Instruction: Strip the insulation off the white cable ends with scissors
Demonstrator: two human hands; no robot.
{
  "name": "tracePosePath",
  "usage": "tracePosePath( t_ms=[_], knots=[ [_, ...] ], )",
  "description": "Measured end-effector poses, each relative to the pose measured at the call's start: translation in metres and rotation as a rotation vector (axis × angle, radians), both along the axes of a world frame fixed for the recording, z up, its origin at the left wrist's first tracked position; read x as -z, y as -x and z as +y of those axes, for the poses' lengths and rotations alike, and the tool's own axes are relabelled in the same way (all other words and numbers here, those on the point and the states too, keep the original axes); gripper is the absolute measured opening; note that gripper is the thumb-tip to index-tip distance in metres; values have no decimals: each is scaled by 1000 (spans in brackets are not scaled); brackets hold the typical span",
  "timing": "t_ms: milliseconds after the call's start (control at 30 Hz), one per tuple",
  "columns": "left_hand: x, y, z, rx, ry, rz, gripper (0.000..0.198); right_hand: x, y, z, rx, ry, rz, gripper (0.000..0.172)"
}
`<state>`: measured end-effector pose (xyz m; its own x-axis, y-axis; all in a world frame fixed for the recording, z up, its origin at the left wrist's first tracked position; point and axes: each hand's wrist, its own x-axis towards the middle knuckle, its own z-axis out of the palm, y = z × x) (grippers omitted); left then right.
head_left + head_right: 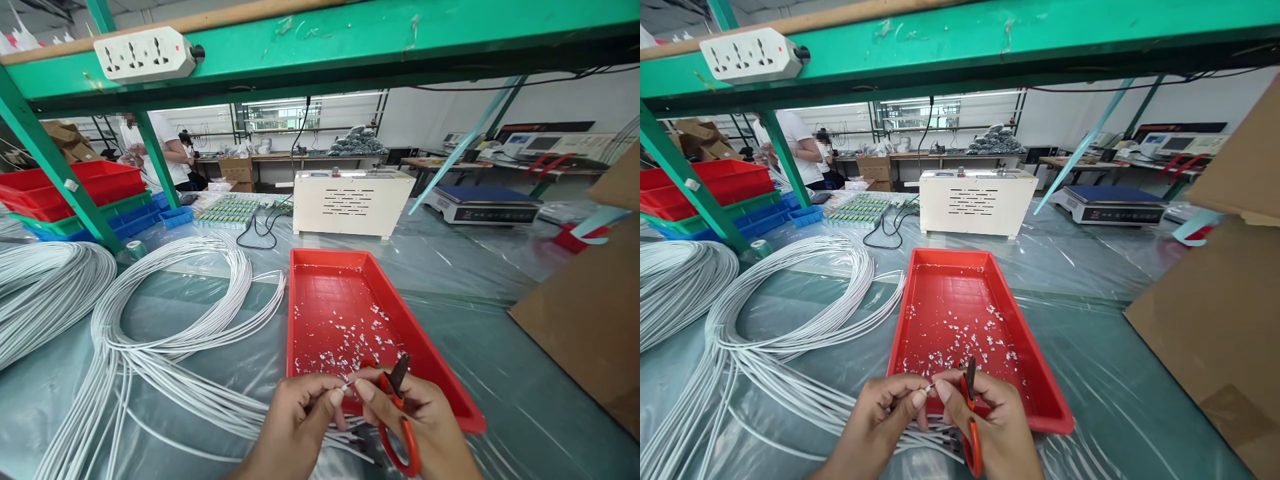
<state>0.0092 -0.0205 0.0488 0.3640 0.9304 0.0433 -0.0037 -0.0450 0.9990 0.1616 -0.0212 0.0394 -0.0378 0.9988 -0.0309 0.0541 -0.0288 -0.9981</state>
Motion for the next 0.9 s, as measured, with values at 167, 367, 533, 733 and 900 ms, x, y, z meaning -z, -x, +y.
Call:
tracePosePath(
  t_ms=[167, 367, 533, 733, 900],
  knots=[
    [4, 0, 0, -4, -15, 32, 31, -4, 2, 0, 4, -23, -15, 12],
    [8, 0, -1, -13, -8, 10, 26, -9, 1, 2, -70, 83, 48, 27],
    [5, -1, 0, -22, -22, 18, 24, -11, 3, 2, -43, 131, 97, 33],
    [4, -3, 0, -10, -4, -12, 22, -7, 5, 2, -63, 71, 53, 25],
    [8, -1, 2, -50, -27, 40, 21, 0, 1, 1, -21, 22, 29, 14]
  ],
)
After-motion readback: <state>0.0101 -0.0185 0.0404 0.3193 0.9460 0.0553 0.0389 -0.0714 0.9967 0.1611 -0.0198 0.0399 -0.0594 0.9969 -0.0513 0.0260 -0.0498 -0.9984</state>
